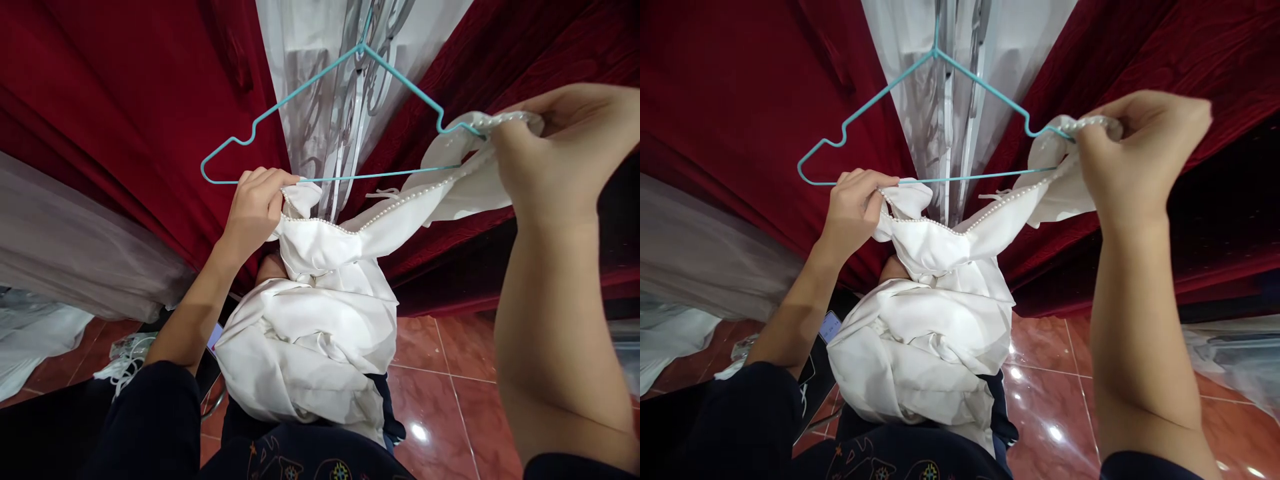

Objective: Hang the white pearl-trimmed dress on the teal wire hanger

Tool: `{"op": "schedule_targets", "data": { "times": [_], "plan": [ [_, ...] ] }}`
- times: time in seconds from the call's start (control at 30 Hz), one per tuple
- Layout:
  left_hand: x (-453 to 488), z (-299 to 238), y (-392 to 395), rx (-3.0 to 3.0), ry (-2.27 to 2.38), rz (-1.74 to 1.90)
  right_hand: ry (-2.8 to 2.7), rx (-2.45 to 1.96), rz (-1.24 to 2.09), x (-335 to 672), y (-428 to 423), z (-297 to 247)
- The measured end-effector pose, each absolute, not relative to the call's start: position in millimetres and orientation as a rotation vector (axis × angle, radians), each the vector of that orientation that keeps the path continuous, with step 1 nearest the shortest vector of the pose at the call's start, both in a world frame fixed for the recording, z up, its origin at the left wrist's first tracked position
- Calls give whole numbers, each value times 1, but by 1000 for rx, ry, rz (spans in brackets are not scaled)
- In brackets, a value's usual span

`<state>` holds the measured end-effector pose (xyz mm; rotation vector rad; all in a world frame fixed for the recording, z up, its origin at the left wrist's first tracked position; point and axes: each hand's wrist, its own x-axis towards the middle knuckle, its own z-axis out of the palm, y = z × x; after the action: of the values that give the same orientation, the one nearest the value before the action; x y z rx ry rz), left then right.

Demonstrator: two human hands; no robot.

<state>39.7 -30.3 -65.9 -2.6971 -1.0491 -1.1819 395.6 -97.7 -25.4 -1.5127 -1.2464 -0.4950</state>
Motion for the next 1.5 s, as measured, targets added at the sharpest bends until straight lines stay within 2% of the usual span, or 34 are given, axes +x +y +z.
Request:
{"op": "schedule_targets", "data": {
  "times": [0.13,0.2,0.3,0.37,0.43,0.6,0.7,0.83,0.9,0.97,1.07,1.17,1.23,1.37,1.5],
  "plan": [
    [40,-65,-30,-2688,-1052,-1211,-1379,-2127,-282,411,-111,-39],
    [43,-65,-28,-2710,-1059,-1200,-1555,-2208,-99,411,-118,-50],
    [48,-67,-26,-2748,-1081,-1172,-1904,-1831,8,397,-129,-61],
    [51,-67,-26,-2777,-1071,-1183,-1997,-1414,-132,381,-133,-61],
    [52,-68,-26,-2801,-1041,-1226,-1942,-1230,-271,366,-131,-60],
    [53,-78,-25,-2721,-901,-1396,-1822,-1374,-213,343,-110,-73],
    [52,-94,-24,-2425,-764,-1593,-1743,-1285,-222,336,-100,-88],
    [42,-123,-30,-2319,-497,-1641,-1676,-1230,-253,331,-98,-94],
    [33,-138,-33,-2470,-578,-1740,-1661,-1218,-291,332,-99,-93],
    [22,-150,-30,-2568,-848,-1930,-1657,-1216,-322,336,-99,-92],
    [4,-155,-9,-2370,-1173,-2297,-1684,-1221,-325,342,-99,-90],
    [-12,-135,25,-1872,-1257,-2676,-1725,-1197,-304,345,-99,-90],
    [-18,-110,45,-1676,-1230,-2771,-1741,-1187,-286,346,-101,-90],
    [-8,-54,59,-1848,-1012,-2691,-1744,-1181,-274,345,-103,-90],
    [19,-20,50,-2249,-795,-2365,-1748,-1191,-262,342,-103,-92]
  ]
}}
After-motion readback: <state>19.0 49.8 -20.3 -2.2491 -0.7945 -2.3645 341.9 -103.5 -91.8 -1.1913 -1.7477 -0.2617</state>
